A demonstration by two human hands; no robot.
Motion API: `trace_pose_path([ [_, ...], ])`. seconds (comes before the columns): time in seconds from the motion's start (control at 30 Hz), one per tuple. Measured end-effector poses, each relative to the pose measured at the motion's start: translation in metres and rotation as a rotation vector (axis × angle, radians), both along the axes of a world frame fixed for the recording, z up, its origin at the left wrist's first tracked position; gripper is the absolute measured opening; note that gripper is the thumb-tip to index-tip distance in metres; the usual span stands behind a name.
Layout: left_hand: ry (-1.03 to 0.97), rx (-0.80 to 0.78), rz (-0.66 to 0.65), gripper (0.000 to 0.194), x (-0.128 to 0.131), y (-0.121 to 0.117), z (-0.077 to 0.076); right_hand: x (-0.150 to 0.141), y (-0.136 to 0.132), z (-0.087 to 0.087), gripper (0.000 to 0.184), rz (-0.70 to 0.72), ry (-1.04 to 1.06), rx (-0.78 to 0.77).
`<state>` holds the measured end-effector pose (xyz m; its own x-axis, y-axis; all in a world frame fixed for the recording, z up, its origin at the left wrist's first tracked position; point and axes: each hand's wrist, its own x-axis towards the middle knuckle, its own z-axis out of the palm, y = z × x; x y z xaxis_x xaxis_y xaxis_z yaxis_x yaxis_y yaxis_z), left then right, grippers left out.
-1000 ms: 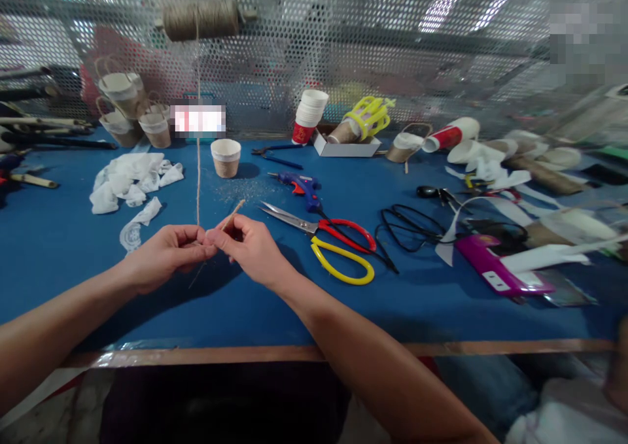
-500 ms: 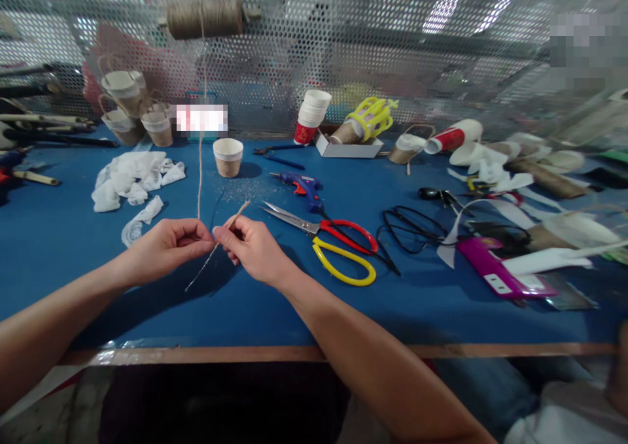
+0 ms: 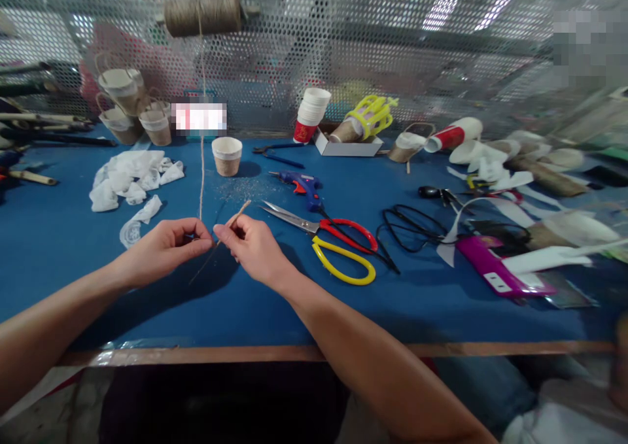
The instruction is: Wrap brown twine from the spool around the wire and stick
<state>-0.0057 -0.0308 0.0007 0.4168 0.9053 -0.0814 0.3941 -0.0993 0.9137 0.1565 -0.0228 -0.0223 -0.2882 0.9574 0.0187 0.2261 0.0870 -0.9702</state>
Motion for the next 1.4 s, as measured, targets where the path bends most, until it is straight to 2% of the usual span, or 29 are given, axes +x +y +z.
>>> trace_pose_path([
  [0.23,-0.021,-0.047,0.05,0.013,0.002,-0.001,-0.005,0.0,-0.001,0.001,0.033,-0.032,-0.069,0.056],
  [0.5,0.003,-0.005,0.115,0.019,0.007,-0.006,-0.011,-0.002,-0.004,0.006,0.031,-0.045,-0.107,0.084],
  [0.83,-0.053,-0.069,0.119,0.02,0.007,-0.004,-0.012,-0.001,-0.002,0.003,0.03,0.036,0.057,0.008],
  [1.4,-0.123,-0.021,0.176,0.012,0.011,-0.006,-0.015,-0.004,-0.002,-0.003,0.031,-0.035,0.058,0.078],
])
